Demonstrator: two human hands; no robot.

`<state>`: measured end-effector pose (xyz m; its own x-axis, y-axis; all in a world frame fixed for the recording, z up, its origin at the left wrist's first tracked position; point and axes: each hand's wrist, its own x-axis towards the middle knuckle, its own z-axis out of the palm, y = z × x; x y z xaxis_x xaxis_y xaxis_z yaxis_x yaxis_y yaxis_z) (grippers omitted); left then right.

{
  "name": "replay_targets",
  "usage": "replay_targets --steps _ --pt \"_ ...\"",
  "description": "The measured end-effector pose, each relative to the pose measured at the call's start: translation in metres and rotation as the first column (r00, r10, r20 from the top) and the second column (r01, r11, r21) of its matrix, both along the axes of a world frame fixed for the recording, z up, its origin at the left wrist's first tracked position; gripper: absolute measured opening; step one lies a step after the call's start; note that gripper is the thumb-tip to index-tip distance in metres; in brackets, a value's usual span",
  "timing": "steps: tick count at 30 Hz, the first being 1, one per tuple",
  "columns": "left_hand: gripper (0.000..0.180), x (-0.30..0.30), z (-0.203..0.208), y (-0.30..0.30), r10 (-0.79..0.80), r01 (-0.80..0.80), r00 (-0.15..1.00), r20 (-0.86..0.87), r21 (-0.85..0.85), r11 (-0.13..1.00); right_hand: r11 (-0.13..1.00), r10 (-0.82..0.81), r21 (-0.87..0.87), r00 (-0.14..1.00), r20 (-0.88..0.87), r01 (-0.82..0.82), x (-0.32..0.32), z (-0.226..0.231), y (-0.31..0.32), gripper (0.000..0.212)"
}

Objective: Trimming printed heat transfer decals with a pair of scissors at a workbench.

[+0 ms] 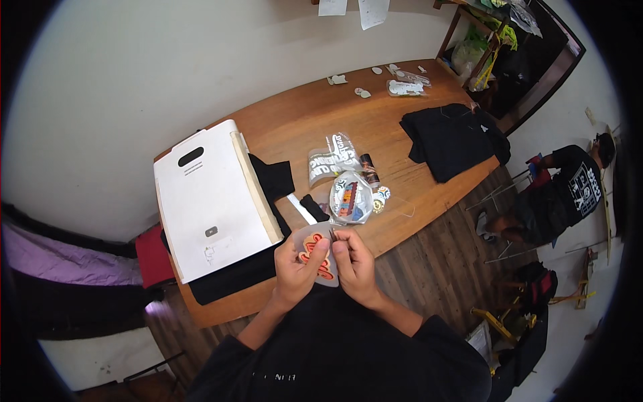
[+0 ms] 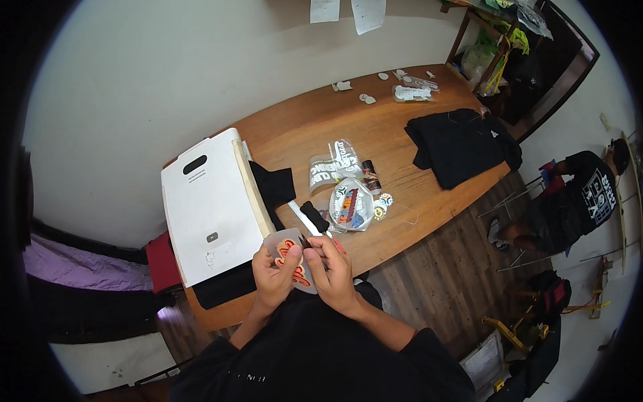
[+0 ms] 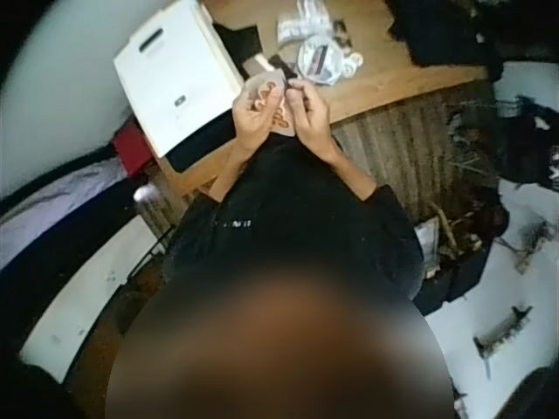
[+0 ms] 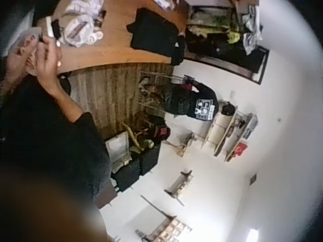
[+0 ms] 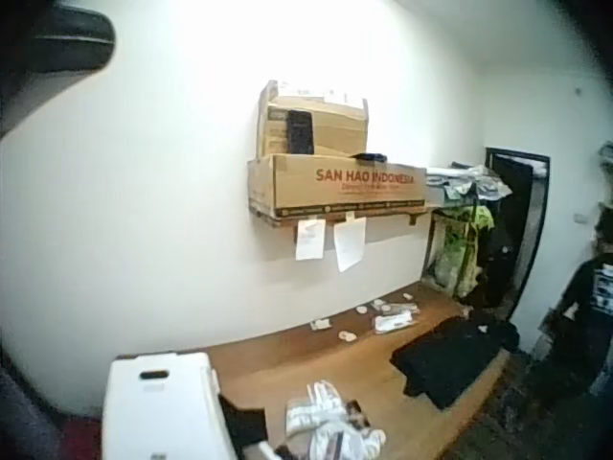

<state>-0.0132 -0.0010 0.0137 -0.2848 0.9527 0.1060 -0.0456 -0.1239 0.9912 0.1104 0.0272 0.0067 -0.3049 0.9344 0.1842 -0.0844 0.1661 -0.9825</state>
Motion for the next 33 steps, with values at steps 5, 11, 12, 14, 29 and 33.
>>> replay_targets --steps 5,11,12,14,29,33 --pt "0.016 0.001 0.0 0.001 -0.003 0.003 1.0 -0.014 0.003 1.0 1.0 -0.013 0.027 1.0 0.004 0.013 0.0 0.0 0.001 0.016" --pt "0.016 0.002 0.0 0.0 0.012 -0.013 0.999 -0.038 -0.001 1.0 1.0 -0.014 0.003 1.0 -0.001 0.014 0.0 0.0 0.002 0.017" --pt "0.016 0.003 -0.001 0.0 0.024 -0.024 0.999 -0.045 0.005 1.0 1.0 -0.016 0.002 1.0 -0.002 0.016 -0.001 -0.001 0.002 0.017" --pt "0.016 0.004 -0.002 -0.001 0.033 -0.033 0.999 -0.04 0.008 0.999 1.0 -0.016 0.0 1.0 -0.003 0.016 -0.002 -0.001 0.002 0.017" --pt "0.016 0.011 -0.005 -0.001 0.059 -0.059 0.998 0.011 0.013 0.998 0.999 -0.046 0.021 0.999 0.025 0.046 -0.002 0.002 0.004 0.018" --pt "0.017 0.013 -0.007 -0.003 0.06 -0.061 0.998 0.028 0.022 0.998 0.999 -0.044 0.014 0.999 0.014 0.044 -0.002 0.003 0.004 0.019"
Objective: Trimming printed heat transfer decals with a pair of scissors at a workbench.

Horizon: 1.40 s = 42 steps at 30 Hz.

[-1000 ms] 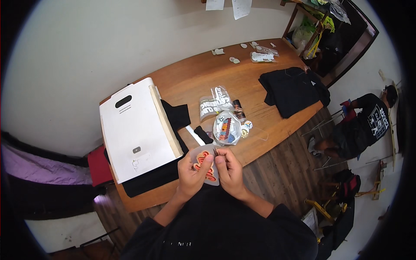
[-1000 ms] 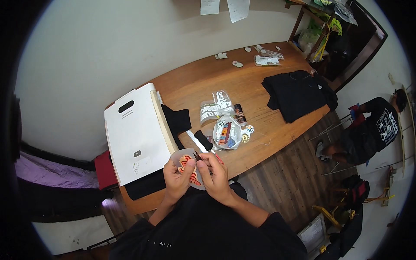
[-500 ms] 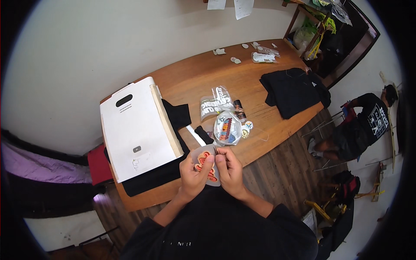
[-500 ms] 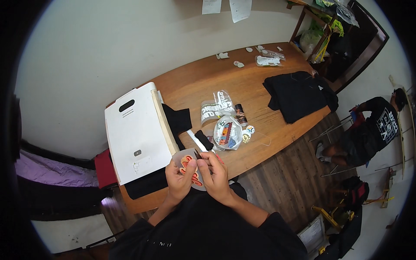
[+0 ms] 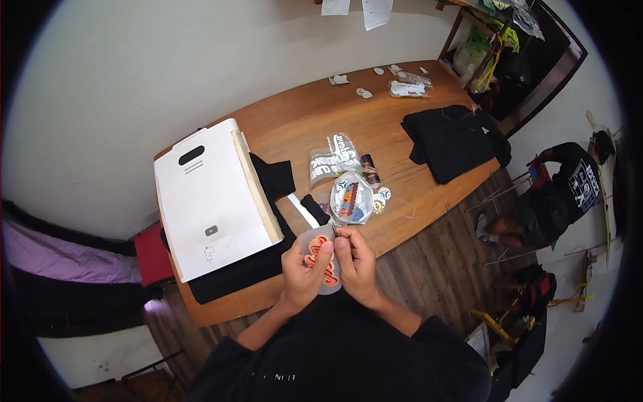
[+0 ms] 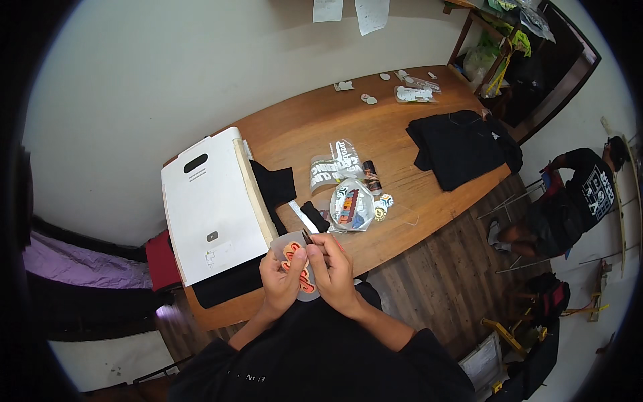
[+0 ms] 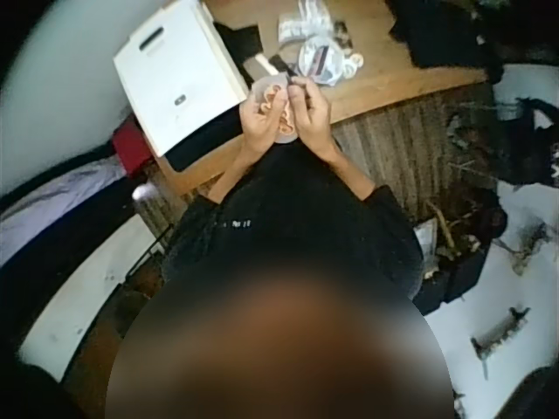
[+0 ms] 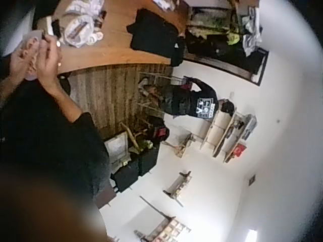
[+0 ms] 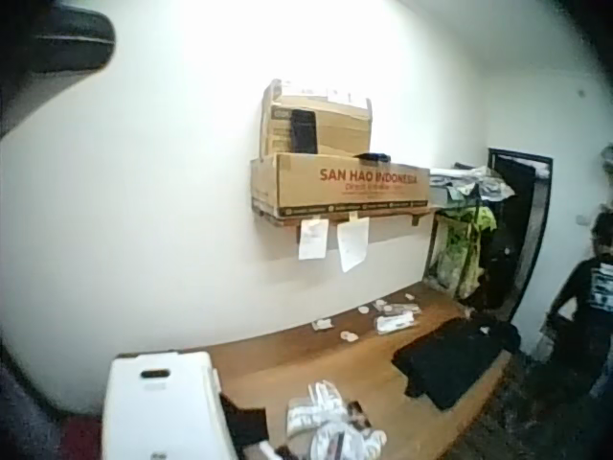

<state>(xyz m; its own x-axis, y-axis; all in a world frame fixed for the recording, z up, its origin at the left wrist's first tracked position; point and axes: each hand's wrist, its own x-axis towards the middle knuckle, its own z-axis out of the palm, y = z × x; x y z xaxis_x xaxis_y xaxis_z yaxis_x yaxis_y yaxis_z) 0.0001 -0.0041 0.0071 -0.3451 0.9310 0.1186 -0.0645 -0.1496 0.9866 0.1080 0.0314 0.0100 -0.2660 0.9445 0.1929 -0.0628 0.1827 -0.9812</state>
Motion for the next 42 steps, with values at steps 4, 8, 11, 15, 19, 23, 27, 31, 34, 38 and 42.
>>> replay_targets --steps 4,8,11,15,19,23,27,31,34,38,42 --pt "0.018 0.002 -0.005 -0.001 -0.005 0.005 1.0 0.003 0.012 1.0 1.0 -0.002 -0.002 1.0 -0.012 0.002 0.001 0.002 0.001 0.019" --pt "0.018 -0.001 -0.003 -0.002 -0.05 0.05 0.998 -0.026 0.003 0.999 1.0 -0.005 0.009 1.0 -0.012 0.006 0.002 0.005 0.001 0.019" --pt "0.018 -0.004 0.0 0.0 -0.081 0.081 0.996 -0.039 -0.005 0.997 1.0 -0.013 0.007 1.0 0.01 0.013 0.003 0.004 0.001 0.019" --pt "0.018 -0.006 0.002 -0.001 -0.103 0.103 0.994 -0.046 -0.006 0.995 1.0 -0.008 0.017 1.0 0.027 0.007 0.005 0.0 0.001 0.018" --pt "0.018 -0.008 0.003 0.0 -0.124 0.123 0.992 -0.029 -0.034 0.992 1.0 -0.007 -0.011 1.0 -0.021 0.007 0.004 0.002 0.002 0.017" --pt "0.018 -0.011 0.001 -0.001 -0.18 0.176 0.983 -0.037 -0.081 0.981 1.0 0.007 -0.015 1.0 -0.023 -0.007 0.006 0.004 0.004 0.017" --pt "0.015 -0.009 0.001 -0.002 -0.183 0.185 0.983 0.026 -0.112 0.976 0.993 -0.029 -0.118 0.989 -0.143 0.012 0.011 -0.007 0.018 0.016" --pt "0.016 -0.012 0.002 0.0 -0.13 0.136 0.989 0.064 -0.1 0.986 0.989 0.021 -0.136 0.98 -0.199 -0.049 0.015 -0.001 0.027 0.019" --pt "0.016 -0.013 0.0 0.004 -0.046 0.059 0.991 0.126 -0.097 0.994 0.966 0.121 -0.182 0.944 -0.307 -0.183 0.019 -0.005 0.02 0.019" --pt "0.017 -0.019 -0.005 0.013 0.092 -0.091 0.974 0.208 -0.015 0.996 0.967 0.238 -0.058 0.964 -0.122 -0.246 0.019 -0.015 0.005 0.027" --pt "0.015 -0.024 -0.008 0.016 0.191 -0.197 0.945 0.266 -0.005 0.98 0.958 0.225 -0.158 0.969 -0.106 -0.24 0.021 -0.022 0.005 0.021"
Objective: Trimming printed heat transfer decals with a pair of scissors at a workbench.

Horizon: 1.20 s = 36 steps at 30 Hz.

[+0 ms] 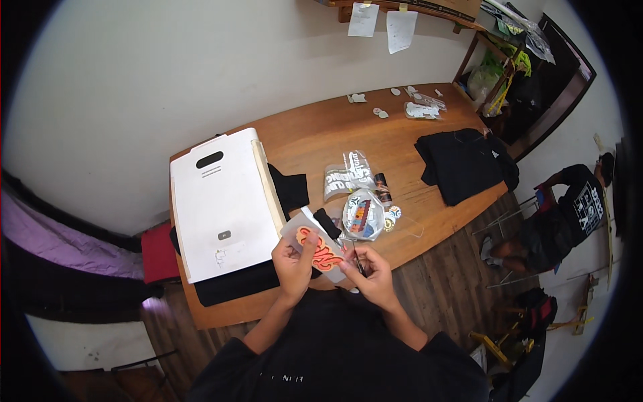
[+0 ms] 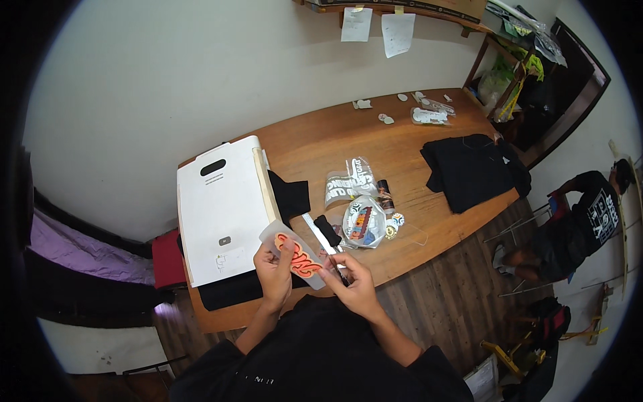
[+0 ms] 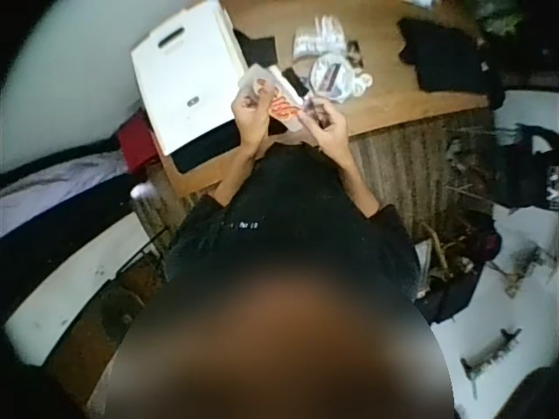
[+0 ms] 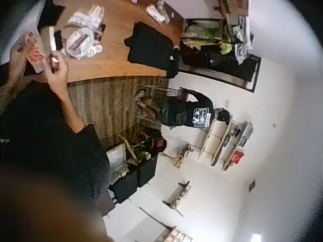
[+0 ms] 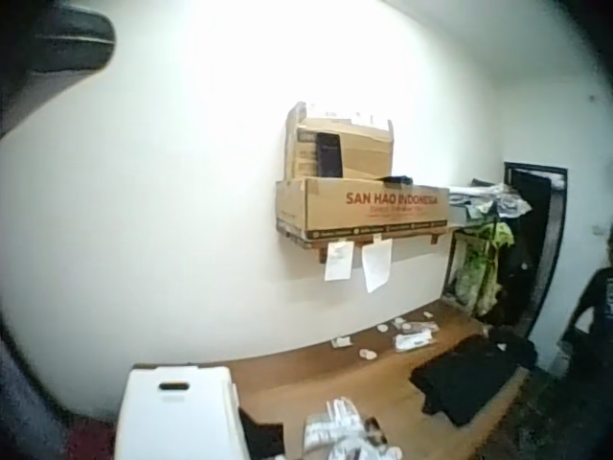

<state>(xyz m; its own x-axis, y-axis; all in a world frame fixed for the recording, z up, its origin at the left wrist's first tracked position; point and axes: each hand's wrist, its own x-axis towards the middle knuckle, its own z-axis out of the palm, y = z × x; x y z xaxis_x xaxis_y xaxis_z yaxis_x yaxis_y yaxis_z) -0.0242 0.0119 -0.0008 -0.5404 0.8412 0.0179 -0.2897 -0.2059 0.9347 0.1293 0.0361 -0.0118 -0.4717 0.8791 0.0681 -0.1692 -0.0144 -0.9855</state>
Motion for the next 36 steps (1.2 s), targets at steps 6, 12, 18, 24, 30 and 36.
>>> replay_targets --steps 6,12,18,24,30,36 --pt "0.058 -0.012 -0.007 -0.002 -0.412 0.418 0.908 -0.072 0.145 0.897 0.998 -0.041 -0.042 0.997 -0.068 0.038 -0.003 0.018 0.014 0.015" --pt "0.081 -0.012 -0.01 -0.005 -0.42 0.41 0.907 -0.022 0.272 0.871 1.0 -0.01 -0.022 0.997 -0.079 0.008 -0.004 0.029 0.018 0.017" --pt "0.024 -0.003 0.0 -0.005 -0.256 0.26 0.962 -0.094 0.031 0.965 0.998 -0.013 -0.057 0.99 -0.138 0.005 -0.007 0.031 0.016 0.02" --pt "0.016 0.007 0.01 -0.008 -0.315 0.318 0.947 -0.059 0.035 0.948 0.999 -0.025 0.04 0.992 -0.121 0.03 -0.004 0.023 0.015 0.024" --pt "0.012 0.014 0.001 -0.007 -0.209 0.206 0.978 0.019 0.106 0.973 0.996 -0.053 0.072 0.996 -0.068 0.058 -0.008 0.015 0.003 0.03" --pt "0.006 0.025 0.007 -0.009 -0.184 0.177 0.981 0.059 0.104 0.979 0.984 -0.108 0.138 0.993 -0.055 0.115 -0.016 0.014 -0.005 0.027"
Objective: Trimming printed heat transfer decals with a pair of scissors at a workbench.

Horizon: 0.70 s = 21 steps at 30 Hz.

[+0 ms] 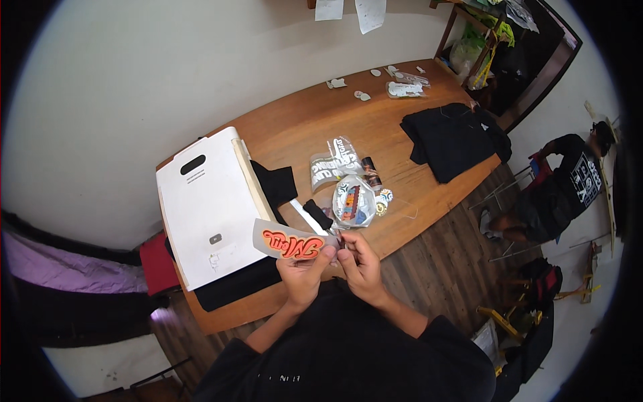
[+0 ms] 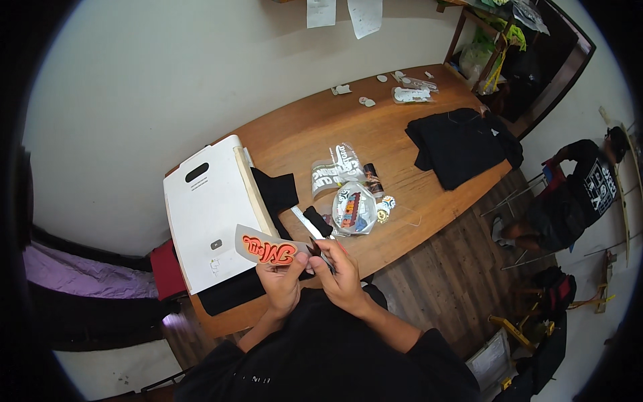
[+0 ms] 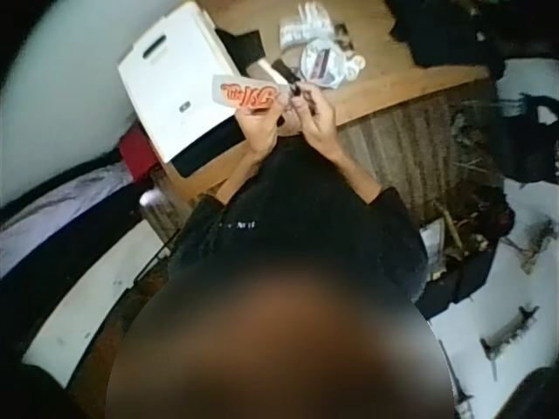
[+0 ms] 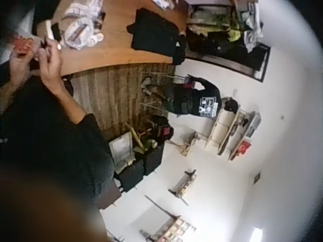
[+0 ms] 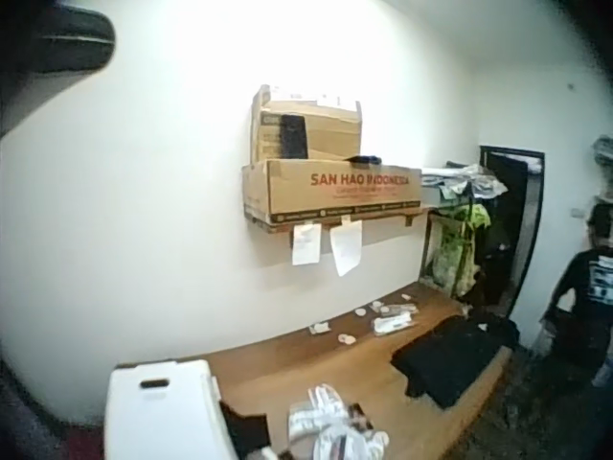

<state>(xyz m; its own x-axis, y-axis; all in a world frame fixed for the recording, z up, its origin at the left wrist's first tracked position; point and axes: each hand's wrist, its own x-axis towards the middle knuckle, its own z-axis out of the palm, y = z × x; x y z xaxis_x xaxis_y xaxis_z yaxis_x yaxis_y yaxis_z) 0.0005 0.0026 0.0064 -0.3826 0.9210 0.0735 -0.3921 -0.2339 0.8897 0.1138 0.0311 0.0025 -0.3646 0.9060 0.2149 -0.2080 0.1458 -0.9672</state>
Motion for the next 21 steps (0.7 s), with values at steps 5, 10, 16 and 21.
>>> replay_targets --steps 5,10,16,21 --pt "0.011 0.0025 -0.0041 -0.0019 0.019 -0.023 0.999 0.05 0.063 0.998 0.999 -0.039 -0.001 0.999 0.006 0.039 -0.0009 -0.0017 0.0011 0.02" --pt "0.012 0.0017 -0.0064 -0.0029 0.023 -0.025 0.999 0.047 0.055 0.998 0.999 -0.049 0.001 0.998 0.03 0.049 -0.001 -0.0005 -0.0004 0.018" --pt "0.012 0.0 -0.0044 -0.0034 0.003 -0.005 0.999 0.04 0.058 0.998 0.998 -0.058 0.037 0.996 0.063 0.055 -0.0003 0.0024 -0.0008 0.018" --pt "0.013 -0.0016 -0.0045 -0.0034 -0.013 0.012 1.0 0.027 0.053 0.999 0.999 -0.048 0.021 0.998 0.047 0.047 0.0011 -0.0021 -0.0005 0.018"
